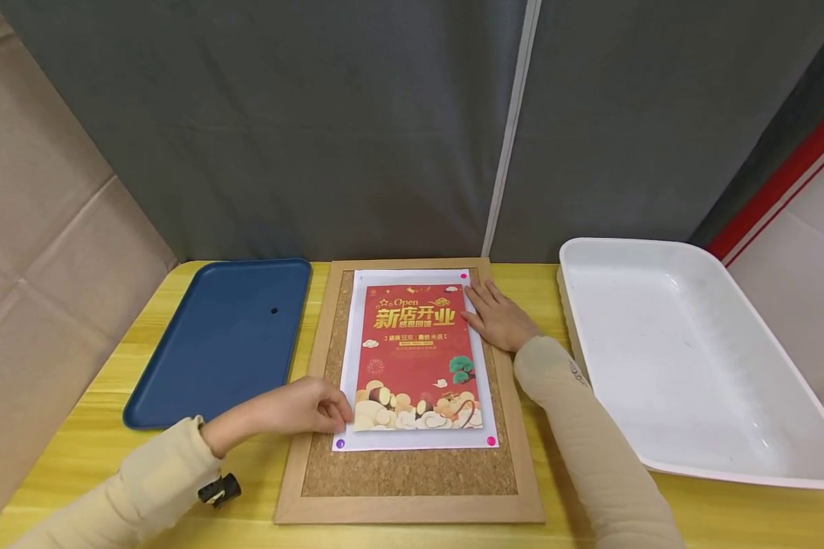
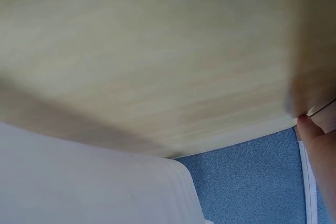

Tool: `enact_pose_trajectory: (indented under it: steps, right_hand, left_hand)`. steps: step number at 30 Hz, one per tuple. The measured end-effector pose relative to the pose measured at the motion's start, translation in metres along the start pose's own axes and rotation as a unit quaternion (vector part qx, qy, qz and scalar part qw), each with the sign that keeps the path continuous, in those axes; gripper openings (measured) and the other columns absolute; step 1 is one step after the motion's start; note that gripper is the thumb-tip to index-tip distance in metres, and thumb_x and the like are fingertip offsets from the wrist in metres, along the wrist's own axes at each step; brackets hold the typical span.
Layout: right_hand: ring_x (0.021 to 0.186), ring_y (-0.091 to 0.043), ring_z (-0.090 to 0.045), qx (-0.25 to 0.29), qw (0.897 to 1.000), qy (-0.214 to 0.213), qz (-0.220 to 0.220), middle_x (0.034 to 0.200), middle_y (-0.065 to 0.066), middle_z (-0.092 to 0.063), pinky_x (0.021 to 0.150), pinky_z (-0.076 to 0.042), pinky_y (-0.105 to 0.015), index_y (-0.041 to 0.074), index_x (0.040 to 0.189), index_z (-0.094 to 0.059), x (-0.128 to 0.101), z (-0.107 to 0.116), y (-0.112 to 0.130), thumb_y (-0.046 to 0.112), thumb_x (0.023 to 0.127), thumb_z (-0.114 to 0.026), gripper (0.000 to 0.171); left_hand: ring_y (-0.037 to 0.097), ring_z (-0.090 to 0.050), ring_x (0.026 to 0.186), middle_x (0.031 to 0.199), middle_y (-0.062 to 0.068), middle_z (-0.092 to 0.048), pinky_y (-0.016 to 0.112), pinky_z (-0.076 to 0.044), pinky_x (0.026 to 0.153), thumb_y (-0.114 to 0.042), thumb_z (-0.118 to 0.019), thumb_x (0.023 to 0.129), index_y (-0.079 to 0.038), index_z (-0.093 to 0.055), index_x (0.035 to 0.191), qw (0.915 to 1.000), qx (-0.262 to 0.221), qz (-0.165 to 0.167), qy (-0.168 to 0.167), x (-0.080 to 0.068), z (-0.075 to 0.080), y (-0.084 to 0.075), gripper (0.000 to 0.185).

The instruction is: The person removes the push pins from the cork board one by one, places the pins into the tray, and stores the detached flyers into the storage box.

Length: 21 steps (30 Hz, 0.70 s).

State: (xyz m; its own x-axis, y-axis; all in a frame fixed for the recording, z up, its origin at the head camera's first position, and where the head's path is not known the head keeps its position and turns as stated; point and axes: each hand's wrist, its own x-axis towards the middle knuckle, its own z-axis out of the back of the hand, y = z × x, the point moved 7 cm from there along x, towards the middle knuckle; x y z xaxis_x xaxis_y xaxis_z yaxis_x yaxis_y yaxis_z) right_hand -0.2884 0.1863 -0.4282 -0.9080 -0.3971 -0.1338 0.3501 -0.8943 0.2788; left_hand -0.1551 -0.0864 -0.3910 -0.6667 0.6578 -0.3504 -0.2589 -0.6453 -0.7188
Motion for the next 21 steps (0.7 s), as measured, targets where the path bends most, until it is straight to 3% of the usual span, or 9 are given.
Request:
enact_pose_trajectory:
  steps: [12, 21]
  right_hand:
    - [0.149, -0.038, -0.002, -0.005, 1.0, 0.007, -0.004, 0.162, -0.014, -0.008, 0.119, -0.017, -0.055, 0.011, 0.154, -0.011, 0.0026, -0.0035, -0.0069, 0.054, 0.099, -0.032, 0.074]
    - [0.149, -0.037, -0.002, 0.001, 1.0, 0.009, -0.004, 0.162, -0.014, -0.009, 0.119, -0.018, -0.054, 0.011, 0.154, -0.012, 0.0026, -0.0023, -0.0048, 0.05, 0.1, -0.035, 0.071]
  left_hand:
    - [0.0, -0.064, 0.071, 0.079, 0.003, -0.074, 0.015, -0.05, 0.066, -0.005, -0.07, 0.082, -0.003, -0.072, 0.09, 0.9997, 0.006, -0.01, 0.021, -0.0007, -0.0064, -0.0006, 0.008]
    - [-0.001, -0.062, 0.072, 0.081, 0.004, -0.072, 0.014, -0.051, 0.067, 0.0, -0.073, 0.079, 0.0, -0.071, 0.093, 0.9991, 0.002, -0.021, 0.038, -0.0036, -0.009, -0.0046, 0.014]
